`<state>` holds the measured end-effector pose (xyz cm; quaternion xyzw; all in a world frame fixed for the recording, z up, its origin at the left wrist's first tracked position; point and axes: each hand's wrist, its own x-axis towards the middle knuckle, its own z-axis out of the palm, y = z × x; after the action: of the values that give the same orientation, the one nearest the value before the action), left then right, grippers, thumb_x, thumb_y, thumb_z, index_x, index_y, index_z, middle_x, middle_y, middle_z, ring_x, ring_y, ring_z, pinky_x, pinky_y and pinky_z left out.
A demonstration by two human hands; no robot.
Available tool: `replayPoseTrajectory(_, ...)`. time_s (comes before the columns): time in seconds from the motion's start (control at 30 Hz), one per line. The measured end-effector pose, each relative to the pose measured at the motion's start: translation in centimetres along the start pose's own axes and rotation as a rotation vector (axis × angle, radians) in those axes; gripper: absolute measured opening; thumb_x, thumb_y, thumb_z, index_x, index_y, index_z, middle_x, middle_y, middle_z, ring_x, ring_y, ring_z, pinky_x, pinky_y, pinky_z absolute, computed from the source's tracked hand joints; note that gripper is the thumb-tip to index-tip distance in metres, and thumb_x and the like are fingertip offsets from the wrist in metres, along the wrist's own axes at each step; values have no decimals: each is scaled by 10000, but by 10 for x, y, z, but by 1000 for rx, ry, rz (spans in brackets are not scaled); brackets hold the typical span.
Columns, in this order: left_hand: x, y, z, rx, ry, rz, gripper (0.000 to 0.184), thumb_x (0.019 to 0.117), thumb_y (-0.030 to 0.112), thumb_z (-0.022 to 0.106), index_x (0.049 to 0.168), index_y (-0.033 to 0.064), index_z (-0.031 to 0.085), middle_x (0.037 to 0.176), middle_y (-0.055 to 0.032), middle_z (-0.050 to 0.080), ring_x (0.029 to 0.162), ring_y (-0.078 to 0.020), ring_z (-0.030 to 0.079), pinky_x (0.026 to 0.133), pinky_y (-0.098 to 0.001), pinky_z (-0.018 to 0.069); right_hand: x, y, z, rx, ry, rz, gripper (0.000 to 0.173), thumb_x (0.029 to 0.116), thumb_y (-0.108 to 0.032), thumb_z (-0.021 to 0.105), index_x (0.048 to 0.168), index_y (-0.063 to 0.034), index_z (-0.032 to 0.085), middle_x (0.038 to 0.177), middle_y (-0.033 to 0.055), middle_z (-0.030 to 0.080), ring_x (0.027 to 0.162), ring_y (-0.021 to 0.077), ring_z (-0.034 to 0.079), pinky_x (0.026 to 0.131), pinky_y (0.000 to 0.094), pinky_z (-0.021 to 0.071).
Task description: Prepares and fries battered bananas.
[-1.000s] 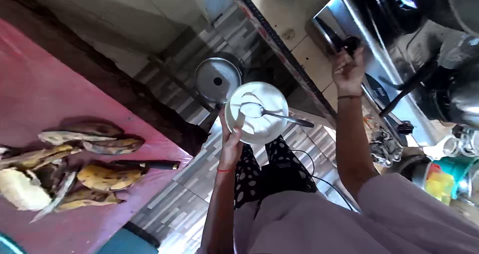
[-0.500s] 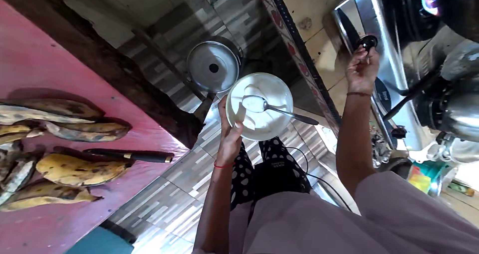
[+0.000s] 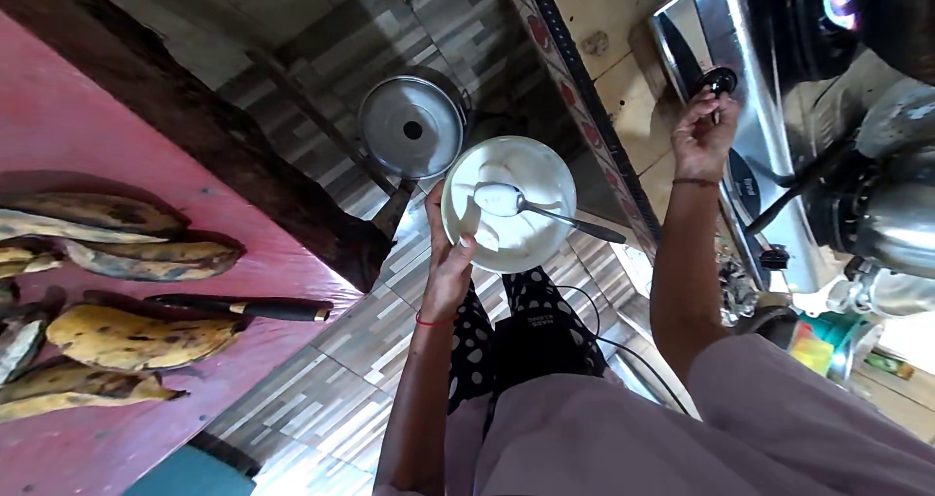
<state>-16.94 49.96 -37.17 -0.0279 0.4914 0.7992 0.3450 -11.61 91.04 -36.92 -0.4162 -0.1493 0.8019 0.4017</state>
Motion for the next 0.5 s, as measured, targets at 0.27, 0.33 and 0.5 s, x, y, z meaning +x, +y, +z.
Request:
replayPoseTrajectory(0.27, 3, 2, 4, -7, -29, 21, 893, 861, 633, 702, 1553, 297, 248, 1401, 104, 550, 1204, -32, 597, 968, -241, 553, 3, 0, -5, 104, -60, 37, 149, 1064, -199, 431, 1078, -93, 535, 832, 7, 625, 648, -4, 627, 603, 89, 525)
replayPoseTrajectory(0.33, 3, 2, 5, -9, -34, 12, 887, 865, 627, 701, 1555, 305, 246, 1399, 107, 549, 1201, -28, 596, 965, -239, 553, 4, 0, -6, 114, -78, 42, 151, 1065, -198, 426, 1076, -94, 534, 831, 8, 625, 648, -4, 630, 602, 92, 529)
replayPoseTrajectory(0.5, 2, 0, 6, -18, -36, -1, 888, 861, 635, 701, 1550, 302, 251, 1385, 103, 560, 1196, -32, 600, 959, -243, 555, 6, -1, -10, 186, -147, 107, 193, 1067, -211, 409, 1075, -69, 540, 813, 26, 637, 632, 25, 641, 585, 109, 538)
